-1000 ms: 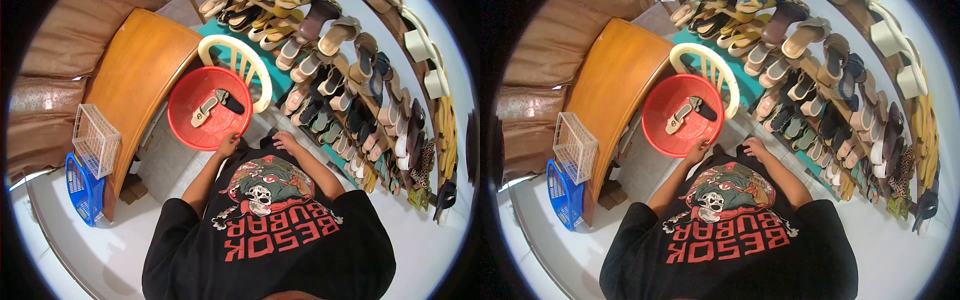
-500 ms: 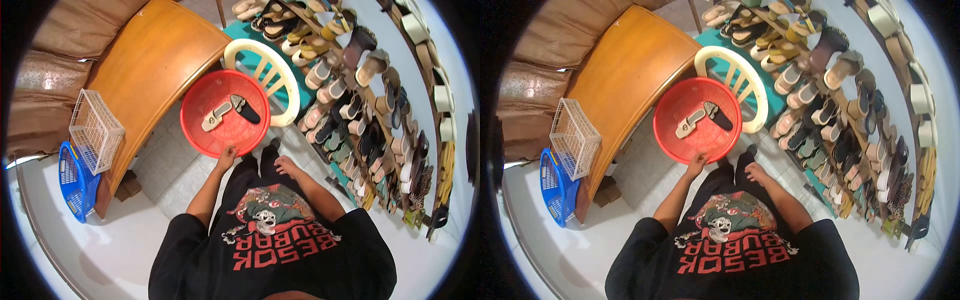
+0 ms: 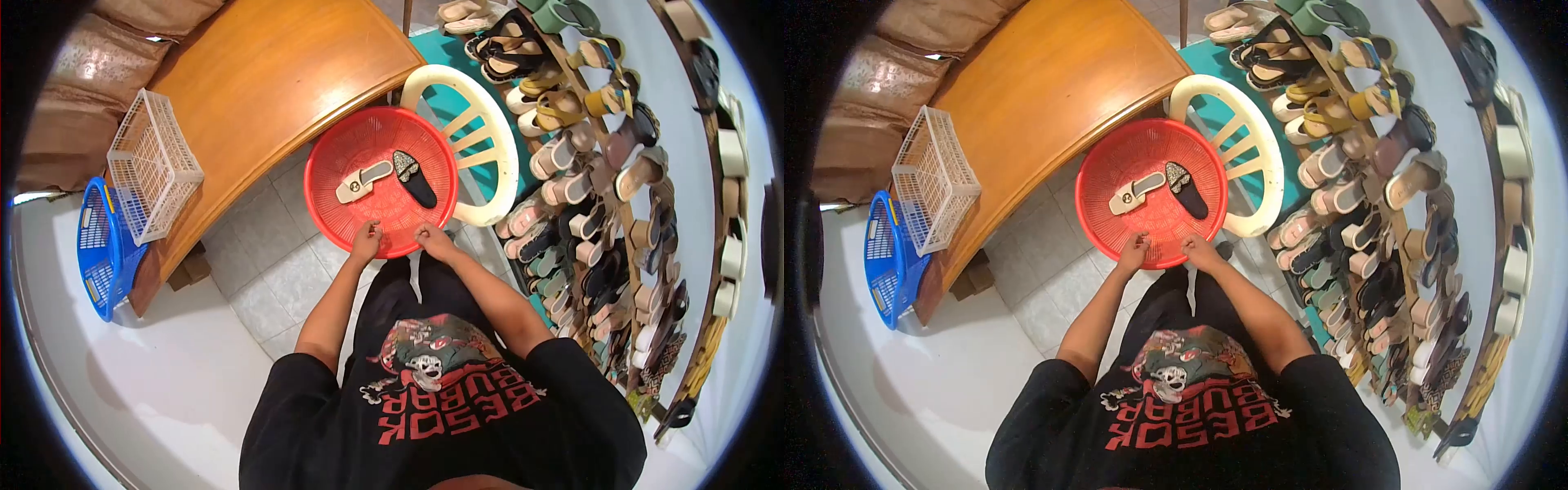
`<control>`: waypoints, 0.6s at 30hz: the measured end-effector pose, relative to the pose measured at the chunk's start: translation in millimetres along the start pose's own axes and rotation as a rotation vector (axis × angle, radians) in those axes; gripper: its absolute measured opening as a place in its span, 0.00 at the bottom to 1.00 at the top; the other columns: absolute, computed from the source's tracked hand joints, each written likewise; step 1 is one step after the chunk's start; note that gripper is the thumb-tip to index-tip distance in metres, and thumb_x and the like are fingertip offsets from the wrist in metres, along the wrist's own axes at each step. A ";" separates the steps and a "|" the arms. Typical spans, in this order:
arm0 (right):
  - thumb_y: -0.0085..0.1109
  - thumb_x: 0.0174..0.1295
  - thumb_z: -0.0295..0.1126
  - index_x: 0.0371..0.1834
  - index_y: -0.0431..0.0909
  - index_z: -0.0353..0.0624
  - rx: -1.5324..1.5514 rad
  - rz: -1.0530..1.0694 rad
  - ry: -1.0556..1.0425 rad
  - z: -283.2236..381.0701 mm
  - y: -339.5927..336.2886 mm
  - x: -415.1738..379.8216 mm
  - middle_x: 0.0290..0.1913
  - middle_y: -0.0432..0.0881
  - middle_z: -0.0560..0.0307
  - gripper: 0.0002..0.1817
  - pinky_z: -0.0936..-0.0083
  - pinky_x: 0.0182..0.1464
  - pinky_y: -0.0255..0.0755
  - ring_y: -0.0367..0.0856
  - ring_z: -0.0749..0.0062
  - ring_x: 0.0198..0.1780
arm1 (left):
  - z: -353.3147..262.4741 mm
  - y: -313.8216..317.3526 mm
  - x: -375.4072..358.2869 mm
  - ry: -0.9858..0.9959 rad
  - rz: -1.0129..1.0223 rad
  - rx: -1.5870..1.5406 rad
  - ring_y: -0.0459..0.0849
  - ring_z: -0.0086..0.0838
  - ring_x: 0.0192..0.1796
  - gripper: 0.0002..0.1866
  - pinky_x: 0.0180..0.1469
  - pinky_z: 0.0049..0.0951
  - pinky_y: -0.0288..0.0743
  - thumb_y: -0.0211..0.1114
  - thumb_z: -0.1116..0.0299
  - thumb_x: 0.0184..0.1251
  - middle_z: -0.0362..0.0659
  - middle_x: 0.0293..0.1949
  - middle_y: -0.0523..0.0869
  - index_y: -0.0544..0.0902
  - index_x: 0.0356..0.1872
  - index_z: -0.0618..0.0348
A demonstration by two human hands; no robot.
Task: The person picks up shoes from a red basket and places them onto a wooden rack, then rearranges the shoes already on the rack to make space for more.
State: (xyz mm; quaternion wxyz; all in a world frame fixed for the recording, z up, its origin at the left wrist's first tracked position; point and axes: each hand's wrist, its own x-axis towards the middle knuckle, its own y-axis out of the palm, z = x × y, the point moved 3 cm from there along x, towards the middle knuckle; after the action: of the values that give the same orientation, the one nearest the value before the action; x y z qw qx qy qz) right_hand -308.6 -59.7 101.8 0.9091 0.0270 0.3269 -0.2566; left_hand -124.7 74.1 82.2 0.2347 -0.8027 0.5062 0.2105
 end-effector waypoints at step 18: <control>0.53 0.58 0.31 0.65 0.73 0.51 -1.231 0.028 -0.041 19.8 -41.9 72.8 0.75 0.58 0.47 0.27 0.57 0.67 0.60 0.63 0.50 0.69 | 70.4 -38.2 201.1 -0.257 -0.230 -0.166 0.75 0.38 0.64 0.36 0.64 0.30 0.70 0.63 0.76 0.62 0.52 0.66 0.73 0.62 0.72 0.64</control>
State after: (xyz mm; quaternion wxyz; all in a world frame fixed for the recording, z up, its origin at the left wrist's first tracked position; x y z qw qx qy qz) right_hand -269.7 -133.0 78.0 0.7672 -0.5036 0.3970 -0.0091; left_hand -16.7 -13.6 -83.7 0.2530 -0.8385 0.3577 0.3239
